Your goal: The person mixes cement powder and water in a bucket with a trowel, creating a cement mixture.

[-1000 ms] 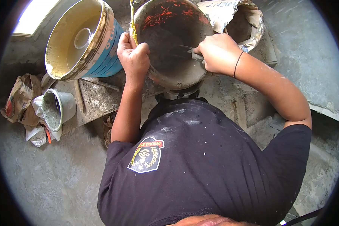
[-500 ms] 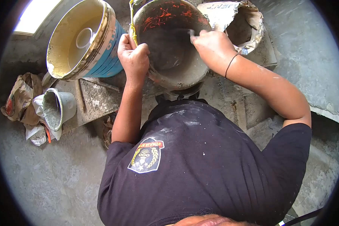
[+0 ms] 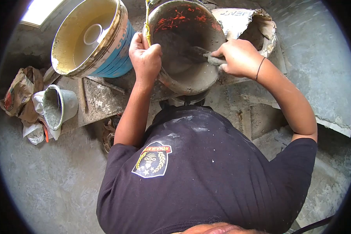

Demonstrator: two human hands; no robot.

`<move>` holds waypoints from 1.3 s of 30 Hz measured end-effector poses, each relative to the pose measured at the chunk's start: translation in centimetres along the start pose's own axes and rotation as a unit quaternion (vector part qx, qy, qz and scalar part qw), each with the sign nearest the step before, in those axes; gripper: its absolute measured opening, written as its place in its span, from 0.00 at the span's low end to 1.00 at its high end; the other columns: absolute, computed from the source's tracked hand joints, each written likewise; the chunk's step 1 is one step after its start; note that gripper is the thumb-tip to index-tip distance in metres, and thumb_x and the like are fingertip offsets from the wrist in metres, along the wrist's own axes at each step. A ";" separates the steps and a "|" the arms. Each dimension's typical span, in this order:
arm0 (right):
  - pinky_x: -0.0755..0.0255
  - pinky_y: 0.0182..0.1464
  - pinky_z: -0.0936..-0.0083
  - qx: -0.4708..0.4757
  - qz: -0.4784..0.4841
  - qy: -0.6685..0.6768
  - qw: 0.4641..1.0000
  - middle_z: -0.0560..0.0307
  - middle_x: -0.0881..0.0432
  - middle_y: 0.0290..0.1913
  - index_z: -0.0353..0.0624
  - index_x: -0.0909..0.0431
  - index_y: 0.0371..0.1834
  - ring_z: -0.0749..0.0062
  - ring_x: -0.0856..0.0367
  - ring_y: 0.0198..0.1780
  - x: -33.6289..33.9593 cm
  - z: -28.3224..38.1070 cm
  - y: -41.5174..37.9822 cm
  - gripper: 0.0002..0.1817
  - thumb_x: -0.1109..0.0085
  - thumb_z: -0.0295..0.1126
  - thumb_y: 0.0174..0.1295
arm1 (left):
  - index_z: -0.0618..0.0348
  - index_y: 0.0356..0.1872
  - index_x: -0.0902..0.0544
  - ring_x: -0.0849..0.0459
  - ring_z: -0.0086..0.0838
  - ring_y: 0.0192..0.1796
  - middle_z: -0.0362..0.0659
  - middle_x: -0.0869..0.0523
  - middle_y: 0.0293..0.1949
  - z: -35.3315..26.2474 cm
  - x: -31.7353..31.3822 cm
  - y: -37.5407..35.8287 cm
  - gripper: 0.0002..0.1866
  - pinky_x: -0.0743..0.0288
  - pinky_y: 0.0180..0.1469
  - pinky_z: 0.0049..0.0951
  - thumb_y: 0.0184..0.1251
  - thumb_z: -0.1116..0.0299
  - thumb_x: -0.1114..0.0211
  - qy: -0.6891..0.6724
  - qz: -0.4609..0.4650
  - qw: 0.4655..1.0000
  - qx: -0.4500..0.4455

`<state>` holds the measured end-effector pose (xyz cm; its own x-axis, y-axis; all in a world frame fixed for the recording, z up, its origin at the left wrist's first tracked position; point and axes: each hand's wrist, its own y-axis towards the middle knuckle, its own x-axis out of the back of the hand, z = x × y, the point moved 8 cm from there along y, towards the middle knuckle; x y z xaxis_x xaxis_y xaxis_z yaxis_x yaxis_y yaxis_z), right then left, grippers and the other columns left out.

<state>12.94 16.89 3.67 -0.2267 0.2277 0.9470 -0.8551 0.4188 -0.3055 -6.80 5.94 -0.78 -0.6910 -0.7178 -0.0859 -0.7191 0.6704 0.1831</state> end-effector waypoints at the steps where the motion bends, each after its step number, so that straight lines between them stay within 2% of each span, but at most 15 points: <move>1: 0.22 0.50 0.61 0.006 0.018 0.003 1.000 0.45 0.13 0.38 0.50 0.13 0.50 0.51 0.15 0.43 -0.1 0.6 -0.2 0.21 0.35 0.33 0.48 | 0.57 0.27 0.30 0.35 0.15 0.26 0.32 0.30 0.25 -0.2 -0.2 0.0 0.08 0.38 0.28 0.17 0.46 0.82 0.43 -0.020 0.002 1.000 0.008; 7: 0.22 0.49 0.60 0.028 -0.008 0.090 0.996 0.45 0.14 0.38 0.53 0.14 0.52 0.50 0.15 0.42 0.5 1.3 0.0 0.22 0.33 0.36 0.49 | 0.58 0.28 0.29 0.35 0.15 0.26 0.32 0.30 0.25 0.6 0.2 0.3 0.08 0.38 0.29 0.17 0.46 0.82 0.44 -0.009 0.008 1.000 -0.001; 11: 0.21 0.45 0.59 -0.016 -0.093 0.025 0.995 0.46 0.14 0.35 0.54 0.15 0.53 0.51 0.15 0.39 2.7 1.1 1.0 0.21 0.38 0.34 0.53 | 0.57 0.27 0.30 0.37 0.15 0.26 0.31 0.31 0.25 -0.3 0.1 0.0 0.09 0.39 0.29 0.17 0.45 0.82 0.43 0.018 0.006 1.000 -0.004; 13: 0.21 0.43 0.59 -0.023 -0.140 -0.077 0.987 0.46 0.15 0.32 0.52 0.14 0.50 0.52 0.15 0.38 2.9 0.5 1.7 0.19 0.40 0.31 0.54 | 0.57 0.27 0.30 0.38 0.15 0.26 0.31 0.32 0.25 -0.3 -0.1 -0.1 0.09 0.40 0.28 0.17 0.45 0.82 0.43 0.004 0.008 1.000 0.009; 14: 0.21 0.43 0.60 -0.029 -0.105 -0.119 0.987 0.48 0.15 0.31 0.49 0.14 0.48 0.53 0.14 0.37 2.3 0.5 2.2 0.17 0.41 0.30 0.54 | 0.57 0.27 0.30 0.38 0.15 0.26 0.31 0.32 0.25 -0.3 -0.1 -0.1 0.09 0.40 0.28 0.18 0.45 0.82 0.43 0.004 0.009 1.000 0.003; 18: 0.20 0.39 0.64 0.000 -0.127 -0.205 0.970 0.53 0.16 0.30 0.46 0.17 0.46 0.60 0.13 0.35 -0.3 2.1 2.1 0.14 0.42 0.29 0.56 | 0.56 0.27 0.30 0.39 0.15 0.25 0.30 0.33 0.24 -0.4 -0.1 0.1 0.09 0.41 0.28 0.18 0.45 0.82 0.42 0.001 0.011 1.000 -0.014; 19: 0.20 0.37 0.67 0.028 -0.123 -0.196 0.972 0.53 0.16 0.30 0.44 0.16 0.41 0.62 0.13 0.35 -0.9 2.9 1.6 0.10 0.42 0.28 0.56 | 0.56 0.27 0.30 0.39 0.15 0.25 0.30 0.33 0.24 -0.5 -0.2 0.2 0.09 0.41 0.28 0.18 0.45 0.82 0.42 0.001 0.011 1.000 -0.014; 21: 0.20 0.38 0.65 0.038 -0.024 -0.164 0.985 0.53 0.16 0.30 0.43 0.16 0.36 0.61 0.13 0.35 -2.3 3.9 0.9 0.08 0.42 0.28 0.55 | 0.58 0.26 0.32 0.37 0.14 0.24 0.31 0.33 0.23 -0.6 -0.2 0.2 0.09 0.38 0.25 0.18 0.45 0.83 0.44 0.003 0.005 1.000 -0.009; 23: 0.20 0.38 0.63 0.036 -0.031 -0.157 0.986 0.51 0.16 0.29 0.45 0.16 0.33 0.58 0.14 0.34 -2.7 4.0 0.2 0.06 0.41 0.29 0.54 | 0.58 0.26 0.32 0.37 0.14 0.24 0.31 0.33 0.23 -0.2 0.0 0.4 0.09 0.39 0.25 0.18 0.44 0.83 0.44 0.005 0.004 1.000 -0.011; 25: 0.20 0.40 0.62 0.058 0.018 -0.076 0.995 0.49 0.15 0.29 0.46 0.14 0.38 0.54 0.14 0.35 -2.3 4.0 -0.4 0.11 0.40 0.30 0.52 | 0.58 0.26 0.32 0.38 0.14 0.24 0.31 0.33 0.23 0.0 -0.1 0.4 0.09 0.39 0.25 0.18 0.44 0.83 0.44 0.006 0.006 1.000 -0.011; 26: 0.20 0.42 0.61 0.034 0.007 -0.018 0.999 0.47 0.15 0.31 0.49 0.13 0.47 0.51 0.14 0.38 -1.7 3.4 -0.5 0.17 0.37 0.32 0.52 | 0.57 0.26 0.32 0.38 0.14 0.24 0.31 0.33 0.23 0.0 -0.1 0.4 0.09 0.39 0.25 0.19 0.44 0.83 0.44 0.004 0.005 1.000 -0.009; 30: 0.21 0.46 0.59 0.032 -0.033 0.105 0.993 0.46 0.14 0.35 0.51 0.15 0.53 0.51 0.15 0.40 -0.5 1.3 -0.5 0.21 0.35 0.36 0.53 | 0.57 0.25 0.33 0.38 0.15 0.24 0.31 0.33 0.23 -0.5 -0.4 0.2 0.09 0.39 0.25 0.19 0.44 0.83 0.44 0.004 0.005 1.000 -0.005; 35: 0.22 0.44 0.57 0.007 -0.116 0.003 0.993 0.49 0.15 0.36 0.50 0.16 0.54 0.51 0.16 0.38 0.6 0.4 0.4 0.21 0.36 0.32 0.53 | 0.57 0.25 0.33 0.37 0.15 0.24 0.32 0.32 0.23 -0.2 -0.2 0.4 0.09 0.38 0.25 0.18 0.45 0.82 0.44 0.013 0.011 1.000 -0.016; 37: 0.21 0.43 0.58 0.004 -0.163 -0.117 0.980 0.51 0.17 0.34 0.51 0.18 0.54 0.54 0.15 0.36 0.1 0.4 1.5 0.22 0.38 0.30 0.53 | 0.57 0.25 0.33 0.37 0.15 0.24 0.32 0.32 0.23 -0.3 -0.3 0.5 0.09 0.38 0.25 0.18 0.45 0.82 0.43 0.015 0.009 1.000 -0.018; 39: 0.20 0.41 0.61 -0.017 -0.116 -0.150 0.982 0.52 0.18 0.33 0.48 0.20 0.56 0.59 0.15 0.37 -1.2 0.4 2.1 0.23 0.41 0.28 0.54 | 0.57 0.25 0.33 0.37 0.15 0.24 0.32 0.32 0.23 -0.5 -0.6 0.5 0.09 0.38 0.25 0.18 0.45 0.82 0.43 0.019 0.017 0.999 -0.024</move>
<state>11.17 17.12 1.95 -0.1586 -0.1447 0.9767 -0.8855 0.4585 -0.0759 -6.67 6.60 -0.17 -0.7107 -0.7023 -0.0423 -0.6907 0.6849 0.2321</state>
